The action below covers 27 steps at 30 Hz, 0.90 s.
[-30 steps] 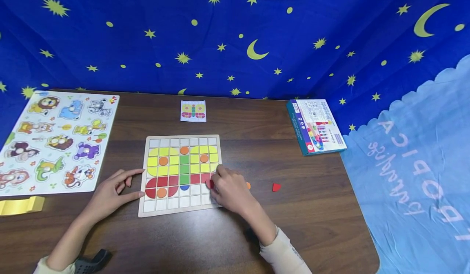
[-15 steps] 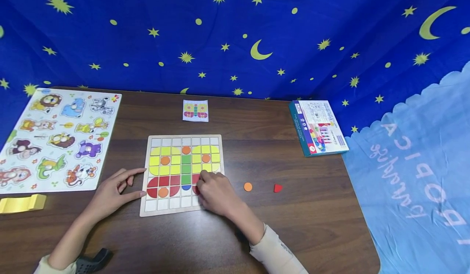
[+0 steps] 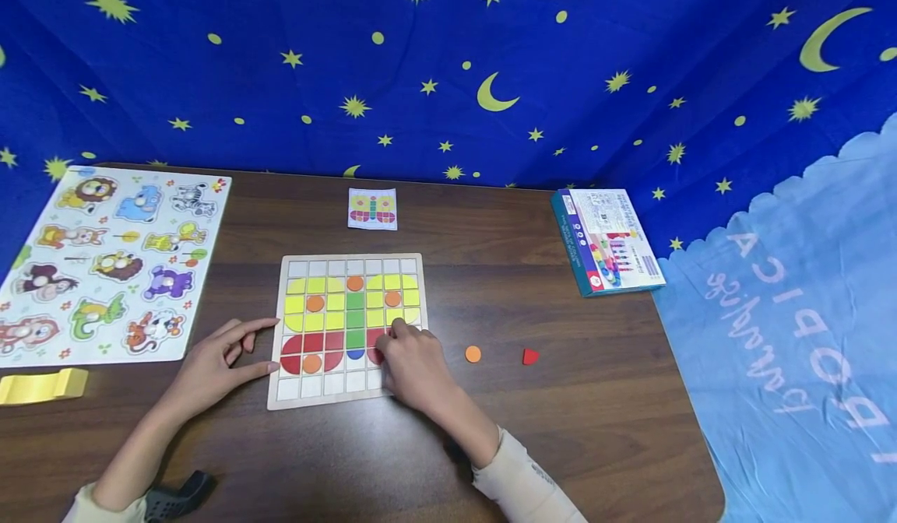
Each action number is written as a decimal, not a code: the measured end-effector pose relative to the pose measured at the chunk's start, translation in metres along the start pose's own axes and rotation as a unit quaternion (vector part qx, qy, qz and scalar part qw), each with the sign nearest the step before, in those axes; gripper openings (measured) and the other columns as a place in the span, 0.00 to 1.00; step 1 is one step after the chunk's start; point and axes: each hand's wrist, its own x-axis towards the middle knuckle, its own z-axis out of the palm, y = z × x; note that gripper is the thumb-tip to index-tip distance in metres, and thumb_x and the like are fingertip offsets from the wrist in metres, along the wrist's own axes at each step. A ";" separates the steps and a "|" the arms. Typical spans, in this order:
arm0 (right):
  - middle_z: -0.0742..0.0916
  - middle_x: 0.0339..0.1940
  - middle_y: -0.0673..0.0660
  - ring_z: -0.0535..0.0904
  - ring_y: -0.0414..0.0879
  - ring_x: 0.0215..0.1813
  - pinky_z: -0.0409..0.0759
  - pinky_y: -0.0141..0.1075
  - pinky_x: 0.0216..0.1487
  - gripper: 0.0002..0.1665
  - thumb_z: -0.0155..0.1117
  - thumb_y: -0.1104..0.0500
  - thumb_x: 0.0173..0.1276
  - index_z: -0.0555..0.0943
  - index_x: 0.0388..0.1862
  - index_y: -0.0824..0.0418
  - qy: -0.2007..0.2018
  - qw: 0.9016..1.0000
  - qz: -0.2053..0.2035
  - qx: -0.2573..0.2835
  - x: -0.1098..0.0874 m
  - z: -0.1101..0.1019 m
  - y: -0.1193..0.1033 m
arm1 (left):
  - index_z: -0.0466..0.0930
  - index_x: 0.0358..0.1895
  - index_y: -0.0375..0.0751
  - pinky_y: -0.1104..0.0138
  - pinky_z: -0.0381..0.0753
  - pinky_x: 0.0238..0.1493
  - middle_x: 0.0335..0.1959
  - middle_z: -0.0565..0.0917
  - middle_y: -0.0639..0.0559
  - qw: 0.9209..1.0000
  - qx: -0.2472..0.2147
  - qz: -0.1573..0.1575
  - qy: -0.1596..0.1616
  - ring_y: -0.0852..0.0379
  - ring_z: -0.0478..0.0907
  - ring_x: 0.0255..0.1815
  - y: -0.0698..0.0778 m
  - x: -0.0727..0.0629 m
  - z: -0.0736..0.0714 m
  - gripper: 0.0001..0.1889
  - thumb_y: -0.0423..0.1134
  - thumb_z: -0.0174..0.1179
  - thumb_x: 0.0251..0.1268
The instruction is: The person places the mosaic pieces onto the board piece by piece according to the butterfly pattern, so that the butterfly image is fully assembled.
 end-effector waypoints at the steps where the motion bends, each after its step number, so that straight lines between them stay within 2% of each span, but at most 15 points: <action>1: 0.81 0.33 0.52 0.72 0.41 0.27 0.69 0.30 0.28 0.10 0.70 0.64 0.56 0.87 0.37 0.55 -0.003 1.000 0.009 0.007 0.000 0.000 0.000 | 0.79 0.61 0.45 0.69 0.60 0.29 0.32 0.68 0.56 1.000 0.001 0.000 0.000 0.64 0.60 0.27 0.000 0.000 0.000 0.30 0.47 0.75 0.53; 5: 0.81 0.33 0.52 0.72 0.41 0.27 0.69 0.30 0.28 0.09 0.71 0.63 0.57 0.87 0.38 0.56 -0.001 1.000 0.017 0.011 -0.001 -0.001 0.000 | 0.79 0.61 0.45 0.69 0.60 0.29 0.32 0.68 0.55 1.000 0.004 -0.001 -0.002 0.64 0.60 0.27 0.000 0.001 0.000 0.30 0.47 0.75 0.53; 8: 0.81 0.33 0.52 0.72 0.41 0.28 0.69 0.30 0.28 0.09 0.73 0.58 0.59 0.87 0.39 0.56 0.006 1.000 0.021 0.012 -0.004 -0.001 0.001 | 0.79 0.61 0.46 0.69 0.60 0.29 0.32 0.68 0.55 1.000 0.004 -0.002 -0.003 0.64 0.60 0.26 0.000 0.001 0.000 0.30 0.47 0.75 0.53; 12: 0.81 0.34 0.53 0.71 0.41 0.28 0.69 0.31 0.28 0.17 0.76 0.53 0.59 0.86 0.45 0.59 0.005 0.999 0.045 0.023 -0.012 -0.005 0.006 | 0.79 0.61 0.46 0.69 0.60 0.28 0.32 0.68 0.56 1.000 -0.001 0.000 -0.002 0.64 0.60 0.26 0.000 0.000 0.000 0.30 0.46 0.75 0.53; 16: 0.81 0.34 0.53 0.71 0.41 0.27 0.70 0.32 0.27 0.20 0.78 0.53 0.56 0.86 0.46 0.59 0.015 0.997 0.074 0.015 -0.025 -0.010 0.018 | 0.79 0.61 0.47 0.68 0.59 0.28 0.32 0.68 0.55 1.000 -0.002 -0.003 -0.001 0.64 0.59 0.26 0.000 -0.001 0.000 0.30 0.47 0.75 0.53; 22: 0.81 0.32 0.54 0.72 0.41 0.23 0.73 0.35 0.24 0.20 0.81 0.55 0.51 0.87 0.41 0.62 0.056 0.991 0.117 -0.018 -0.048 -0.013 0.044 | 0.79 0.61 0.47 0.68 0.59 0.28 0.32 0.68 0.55 1.000 -0.001 -0.007 -0.003 0.64 0.59 0.26 0.000 0.000 0.000 0.30 0.48 0.75 0.53; 27: 0.81 0.32 0.56 0.76 0.46 0.23 0.77 0.39 0.24 0.19 0.82 0.58 0.49 0.87 0.40 0.63 0.057 0.984 0.163 -0.038 -0.065 -0.013 0.062 | 0.79 0.61 0.47 0.69 0.59 0.28 0.32 0.68 0.55 1.000 -0.002 -0.005 -0.001 0.64 0.59 0.26 0.001 0.000 -0.001 0.30 0.48 0.75 0.53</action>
